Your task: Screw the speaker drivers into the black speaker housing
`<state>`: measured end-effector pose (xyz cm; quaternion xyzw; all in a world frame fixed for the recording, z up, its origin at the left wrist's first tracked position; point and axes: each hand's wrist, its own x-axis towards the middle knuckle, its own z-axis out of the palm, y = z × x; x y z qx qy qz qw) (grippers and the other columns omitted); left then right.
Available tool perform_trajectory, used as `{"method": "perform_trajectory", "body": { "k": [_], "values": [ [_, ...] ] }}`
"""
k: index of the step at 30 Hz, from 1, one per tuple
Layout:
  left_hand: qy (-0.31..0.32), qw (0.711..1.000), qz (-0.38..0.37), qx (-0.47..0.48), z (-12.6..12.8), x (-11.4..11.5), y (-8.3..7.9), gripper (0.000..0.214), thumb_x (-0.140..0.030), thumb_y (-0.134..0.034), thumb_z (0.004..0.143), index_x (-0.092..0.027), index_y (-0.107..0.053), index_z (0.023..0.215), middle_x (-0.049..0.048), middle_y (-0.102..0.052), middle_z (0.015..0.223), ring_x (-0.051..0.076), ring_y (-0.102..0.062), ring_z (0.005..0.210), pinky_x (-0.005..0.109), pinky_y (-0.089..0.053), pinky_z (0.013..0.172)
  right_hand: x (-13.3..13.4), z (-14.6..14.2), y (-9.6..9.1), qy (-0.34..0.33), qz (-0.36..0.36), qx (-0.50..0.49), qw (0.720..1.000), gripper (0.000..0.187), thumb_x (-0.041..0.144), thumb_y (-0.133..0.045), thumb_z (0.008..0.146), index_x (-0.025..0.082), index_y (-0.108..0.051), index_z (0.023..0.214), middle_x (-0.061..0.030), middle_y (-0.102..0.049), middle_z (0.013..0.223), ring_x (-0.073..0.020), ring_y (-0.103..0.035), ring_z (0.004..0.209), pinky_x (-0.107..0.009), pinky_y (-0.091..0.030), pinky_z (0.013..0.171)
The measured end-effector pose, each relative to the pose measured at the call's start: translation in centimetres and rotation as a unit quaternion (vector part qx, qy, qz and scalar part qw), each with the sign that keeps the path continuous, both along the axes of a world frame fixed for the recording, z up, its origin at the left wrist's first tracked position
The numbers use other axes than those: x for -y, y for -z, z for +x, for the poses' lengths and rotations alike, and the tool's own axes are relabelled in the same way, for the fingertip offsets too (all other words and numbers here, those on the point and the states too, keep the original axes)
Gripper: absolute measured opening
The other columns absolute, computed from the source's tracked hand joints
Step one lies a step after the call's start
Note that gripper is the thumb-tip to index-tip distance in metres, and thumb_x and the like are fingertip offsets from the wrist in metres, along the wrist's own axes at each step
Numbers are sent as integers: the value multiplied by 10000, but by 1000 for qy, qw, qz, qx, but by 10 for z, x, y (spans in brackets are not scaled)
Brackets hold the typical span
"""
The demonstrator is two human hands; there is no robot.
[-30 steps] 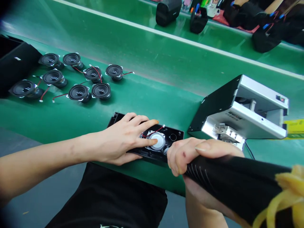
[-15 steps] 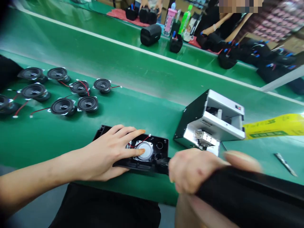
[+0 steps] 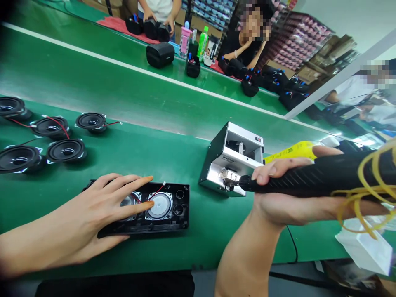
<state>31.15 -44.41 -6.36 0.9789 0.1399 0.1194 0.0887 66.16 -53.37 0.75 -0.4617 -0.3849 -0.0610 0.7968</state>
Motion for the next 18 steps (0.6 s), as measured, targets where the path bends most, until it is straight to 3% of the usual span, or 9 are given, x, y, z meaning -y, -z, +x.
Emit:
{"method": "perform_trajectory", "body": {
  "k": [9, 15, 18],
  "values": [
    [4, 1000, -1, 0, 2, 0, 1, 659, -390, -756, 896, -398, -572, 1529, 78, -357, 1761, 423, -517, 1413, 623, -466, 1055, 0, 6, 5, -4, 7, 29, 1000, 533, 612, -392, 1032, 233, -731, 873, 20, -412, 617, -122, -432, 436, -222, -394, 336],
    [3, 1000, -10, -6, 0, 0, 2, 643, -388, -754, 896, -400, -582, 1515, 84, -348, 1766, 426, -522, 1416, 640, -455, 1065, 2, 2, 4, -24, -2, 10, 1000, 514, 657, -535, 972, 226, -801, 1057, 35, -438, 593, -138, -423, 443, -253, -393, 325],
    [3, 1000, -10, -11, 0, 0, 3, 681, -387, -773, 879, -409, -566, 1528, 108, -370, 1750, 435, -517, 1431, 658, -443, 1079, 10, 4, 2, -44, -25, -16, 999, 605, 761, -609, 882, 239, -798, 1123, 41, -464, 580, -151, -404, 434, -272, -368, 310]
  ]
}}
